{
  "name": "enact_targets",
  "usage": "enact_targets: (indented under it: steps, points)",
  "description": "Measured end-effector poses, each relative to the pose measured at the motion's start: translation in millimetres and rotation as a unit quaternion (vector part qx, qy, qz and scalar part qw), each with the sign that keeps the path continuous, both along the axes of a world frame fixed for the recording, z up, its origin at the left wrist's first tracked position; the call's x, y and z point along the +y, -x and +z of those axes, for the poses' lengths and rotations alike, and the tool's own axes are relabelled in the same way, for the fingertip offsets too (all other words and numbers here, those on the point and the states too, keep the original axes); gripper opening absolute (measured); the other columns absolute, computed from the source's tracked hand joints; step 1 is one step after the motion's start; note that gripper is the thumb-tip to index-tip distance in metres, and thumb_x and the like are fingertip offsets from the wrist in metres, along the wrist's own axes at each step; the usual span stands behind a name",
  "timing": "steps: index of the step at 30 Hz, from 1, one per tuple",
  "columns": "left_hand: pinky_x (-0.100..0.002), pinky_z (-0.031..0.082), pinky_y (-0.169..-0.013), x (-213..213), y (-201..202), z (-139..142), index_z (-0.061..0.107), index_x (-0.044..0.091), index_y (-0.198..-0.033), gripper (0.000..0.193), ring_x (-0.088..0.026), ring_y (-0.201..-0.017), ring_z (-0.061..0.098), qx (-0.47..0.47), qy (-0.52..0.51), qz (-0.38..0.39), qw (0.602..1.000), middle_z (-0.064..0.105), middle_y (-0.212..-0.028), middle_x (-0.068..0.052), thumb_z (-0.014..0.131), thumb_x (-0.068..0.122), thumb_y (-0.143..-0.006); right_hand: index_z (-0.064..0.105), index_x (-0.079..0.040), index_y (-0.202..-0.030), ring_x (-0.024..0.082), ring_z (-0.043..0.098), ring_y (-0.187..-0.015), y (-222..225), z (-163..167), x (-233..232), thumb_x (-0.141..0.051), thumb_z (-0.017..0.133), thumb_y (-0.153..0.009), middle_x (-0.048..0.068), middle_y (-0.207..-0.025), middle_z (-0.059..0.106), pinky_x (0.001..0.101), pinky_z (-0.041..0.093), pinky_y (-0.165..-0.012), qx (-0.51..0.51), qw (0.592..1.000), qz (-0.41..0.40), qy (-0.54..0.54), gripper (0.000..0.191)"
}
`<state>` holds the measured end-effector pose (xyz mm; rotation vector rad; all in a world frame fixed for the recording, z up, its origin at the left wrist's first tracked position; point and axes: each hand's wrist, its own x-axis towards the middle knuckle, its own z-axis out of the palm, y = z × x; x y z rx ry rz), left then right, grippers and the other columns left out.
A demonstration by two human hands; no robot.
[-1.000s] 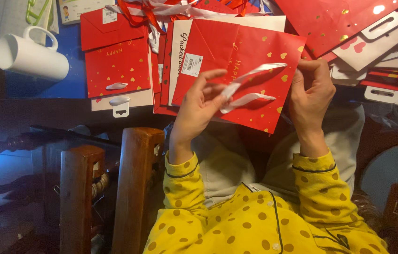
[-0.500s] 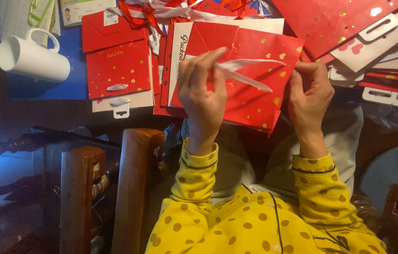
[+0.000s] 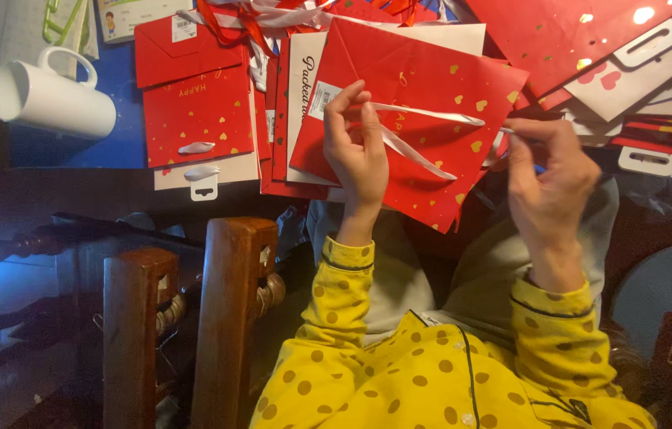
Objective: The person threads white ribbons through the plastic handles of red Valentine's Day gift bags and ties them into bows. They handle multiple bags one at a time, pulling the ribbon ends through the handles and knotting them to secure the closure.
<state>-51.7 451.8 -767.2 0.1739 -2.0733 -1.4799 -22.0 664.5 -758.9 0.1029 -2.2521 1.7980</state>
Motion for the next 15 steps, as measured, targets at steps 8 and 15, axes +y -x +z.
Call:
enact_targets:
  steps: [8, 15]
  points:
    - [-0.026, 0.058, -0.085, -3.6, -9.7, 18.7, 0.067, 0.012, -0.127, 0.026, -0.011, -0.095, 0.066, -0.037, 0.061, -0.166, 0.984, 0.067, -0.120, -0.004, 0.073, 0.019, -0.103, 0.050, 0.002, -0.120, 0.022, 0.071, -0.084, -14.4, -13.3, 35.1, -0.001, 0.055, -0.121, 0.020, -0.115, 0.065, 0.0314, 0.062, -0.075, -0.023, 0.963, -0.008, 0.269, 0.006]
    - [-0.030, 0.057, -0.093, -4.5, -12.6, 40.7, 0.062, 0.010, -0.134, 0.052, -0.017, -0.112, 0.063, -0.081, 0.139, -0.259, 0.952, 0.063, -0.119, -0.004, 0.080, 0.032, -0.091, 0.044, -0.007, -0.128, 0.032, 0.074, -0.099, -15.7, -18.3, 31.9, -0.013, 0.052, -0.122, 0.026, -0.125, 0.068, 0.0434, 0.063, -0.085, -0.115, 0.853, 0.035, 0.507, 0.012]
